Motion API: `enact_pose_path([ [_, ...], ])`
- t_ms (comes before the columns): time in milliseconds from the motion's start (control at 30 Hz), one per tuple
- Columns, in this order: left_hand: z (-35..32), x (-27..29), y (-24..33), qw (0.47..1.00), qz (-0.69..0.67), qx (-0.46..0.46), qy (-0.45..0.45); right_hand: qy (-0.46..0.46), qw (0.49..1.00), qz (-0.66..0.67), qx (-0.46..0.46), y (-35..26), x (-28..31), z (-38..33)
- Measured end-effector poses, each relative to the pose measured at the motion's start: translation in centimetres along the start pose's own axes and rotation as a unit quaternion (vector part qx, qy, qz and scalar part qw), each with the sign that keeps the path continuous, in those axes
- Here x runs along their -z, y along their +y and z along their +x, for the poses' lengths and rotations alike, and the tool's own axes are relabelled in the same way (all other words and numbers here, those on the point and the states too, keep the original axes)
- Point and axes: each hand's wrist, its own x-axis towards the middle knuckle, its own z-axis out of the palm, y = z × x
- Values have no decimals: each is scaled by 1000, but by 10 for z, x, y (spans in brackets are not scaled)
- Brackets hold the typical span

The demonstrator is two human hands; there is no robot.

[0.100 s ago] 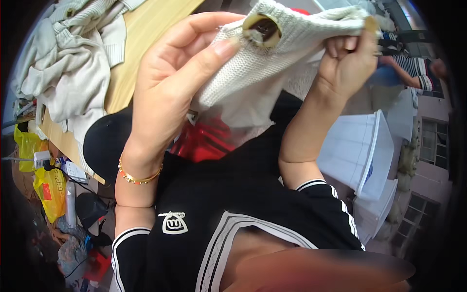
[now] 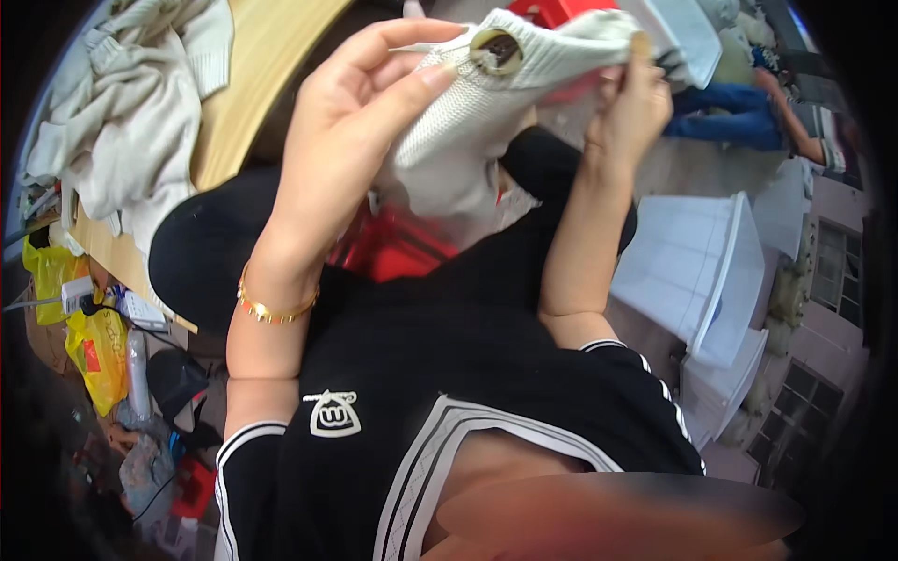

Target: Trim loose threads from white knitted sweaters using a pair of scissors.

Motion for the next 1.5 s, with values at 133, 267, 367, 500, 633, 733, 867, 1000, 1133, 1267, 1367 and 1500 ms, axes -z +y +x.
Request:
enact_pose_path([
  [133,4,41,-47,994,28,102,18,-49,977,63,-198,56,22,-47],
  [267,-1,42,-60,991,43,104,73,-347,922,165,-49,14,7,-88],
  [367,0,41,-65,989,51,121,71,-433,750,499,0,-34,-37,-103],
  [500,2,58,-81,990,74,99,74,-428,802,416,2,-35,-5,-82],
  [633,-1,53,-67,987,65,113,96,-425,827,369,-11,-41,5,-80],
  [733,0,55,-73,988,50,119,90,-424,837,344,-24,-37,10,-78],
  [867,1,55,-79,988,45,113,99,-430,841,325,-44,-31,13,-73],
  [1000,-1,54,-80,989,38,112,90,-433,844,313,-58,-27,13,-70],
  [1133,-2,54,-87,990,17,109,90,-431,847,303,-72,-25,12,-70],
  [1267,0,58,-82,988,15,122,90,-420,851,299,-99,-21,12,-77],
  [1367,-2,39,-67,982,-19,130,137,-419,843,315,-125,-12,4,-79],
  [1500,7,49,-78,993,0,86,79,-413,834,333,-151,-12,-15,-89],
])
